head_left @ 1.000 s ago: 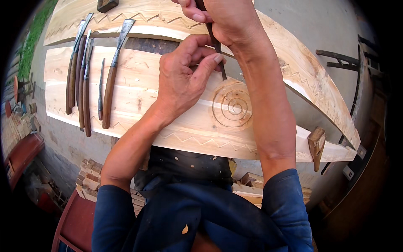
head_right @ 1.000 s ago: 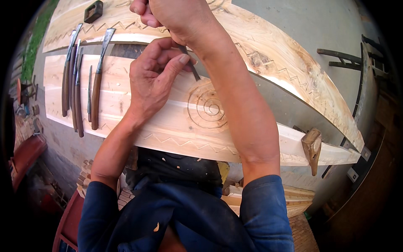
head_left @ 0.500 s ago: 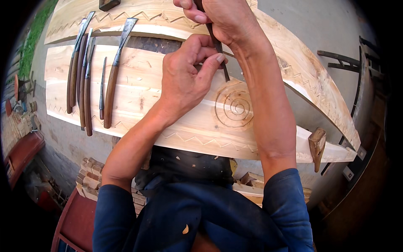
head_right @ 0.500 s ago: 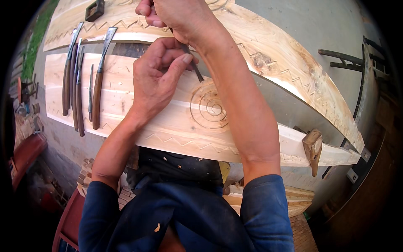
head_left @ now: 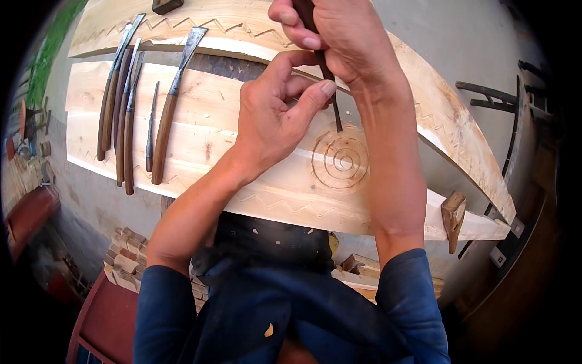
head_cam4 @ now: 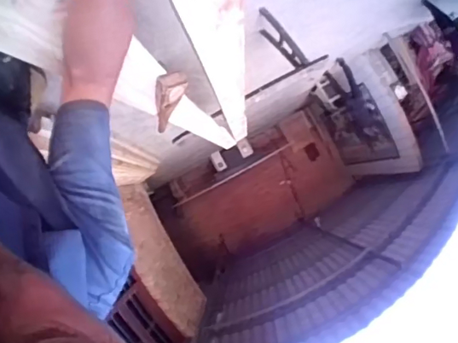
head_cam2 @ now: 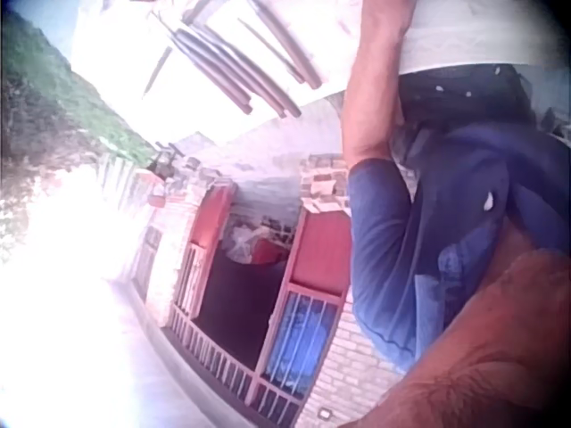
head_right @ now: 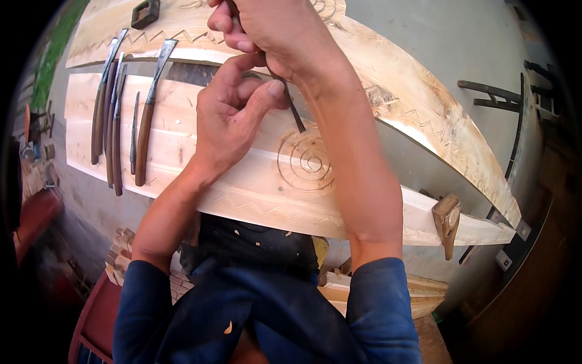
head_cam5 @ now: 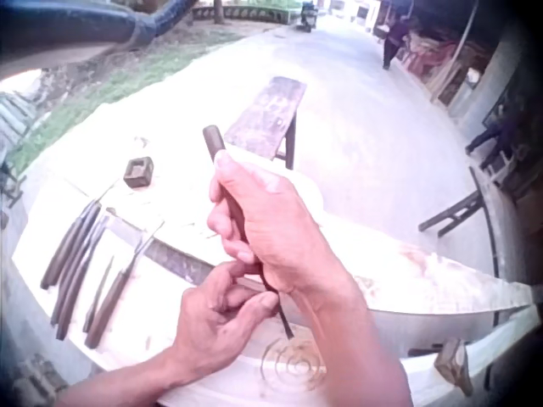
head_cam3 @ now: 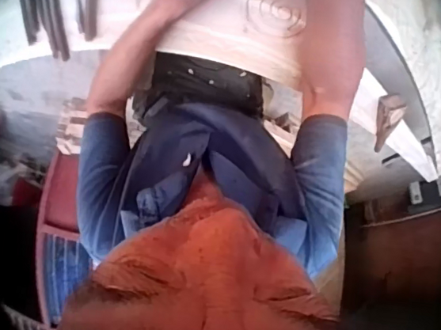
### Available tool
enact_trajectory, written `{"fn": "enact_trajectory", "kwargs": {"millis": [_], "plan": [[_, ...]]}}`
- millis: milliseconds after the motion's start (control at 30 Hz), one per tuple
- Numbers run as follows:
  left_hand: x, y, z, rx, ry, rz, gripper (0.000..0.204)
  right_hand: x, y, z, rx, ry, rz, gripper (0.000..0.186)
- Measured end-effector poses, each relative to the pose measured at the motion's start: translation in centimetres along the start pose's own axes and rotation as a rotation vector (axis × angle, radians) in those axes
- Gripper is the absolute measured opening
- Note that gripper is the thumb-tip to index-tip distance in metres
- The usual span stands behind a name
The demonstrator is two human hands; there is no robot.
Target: The person carves a spiral pattern into a piece of wood using a small chisel and then uses a larger chisel with a wooden mallet to carve along the edge of the wood.
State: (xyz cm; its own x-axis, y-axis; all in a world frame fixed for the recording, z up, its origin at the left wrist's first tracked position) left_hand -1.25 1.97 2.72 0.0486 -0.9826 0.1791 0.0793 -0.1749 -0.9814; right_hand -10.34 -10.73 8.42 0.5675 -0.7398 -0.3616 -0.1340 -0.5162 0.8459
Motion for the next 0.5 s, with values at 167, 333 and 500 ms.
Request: {"fn": "enact_trajectory", "kwargs": {"millis": [167, 333, 500], "plan": [[0.0, 0.4, -0.2, -0.117, -0.07, -0.075, 0.034, 0.3, 0.0, -1.2, 0.007, -0.012, 0.064, 0.039], [0.0, 0.7, -0.3, -0.126, -0.062, -0.048, 0.031, 0.6, -0.9, -1.4, -0.036, -0.009, 0.094, 0.04], [0.1, 0.7, -0.2, -0.141, -0.074, -0.054, 0.03, 0.7, -0.7, -1.6, -0.058, -0.02, 0.088, 0.04]]}}
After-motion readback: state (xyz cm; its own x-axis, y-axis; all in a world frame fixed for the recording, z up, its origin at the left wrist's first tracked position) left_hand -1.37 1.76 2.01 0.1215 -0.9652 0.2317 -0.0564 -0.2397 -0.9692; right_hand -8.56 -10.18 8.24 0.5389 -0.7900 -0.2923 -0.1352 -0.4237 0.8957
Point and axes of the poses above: each hand's wrist, its own x-axis towards the middle knuckle, its own z-axis out of the back of the hand, y = z × x, the point moved 1 cm from there along x, towards the middle knuckle, and after that the axes turned 9 degrees about -z, right-handed, at the moved point
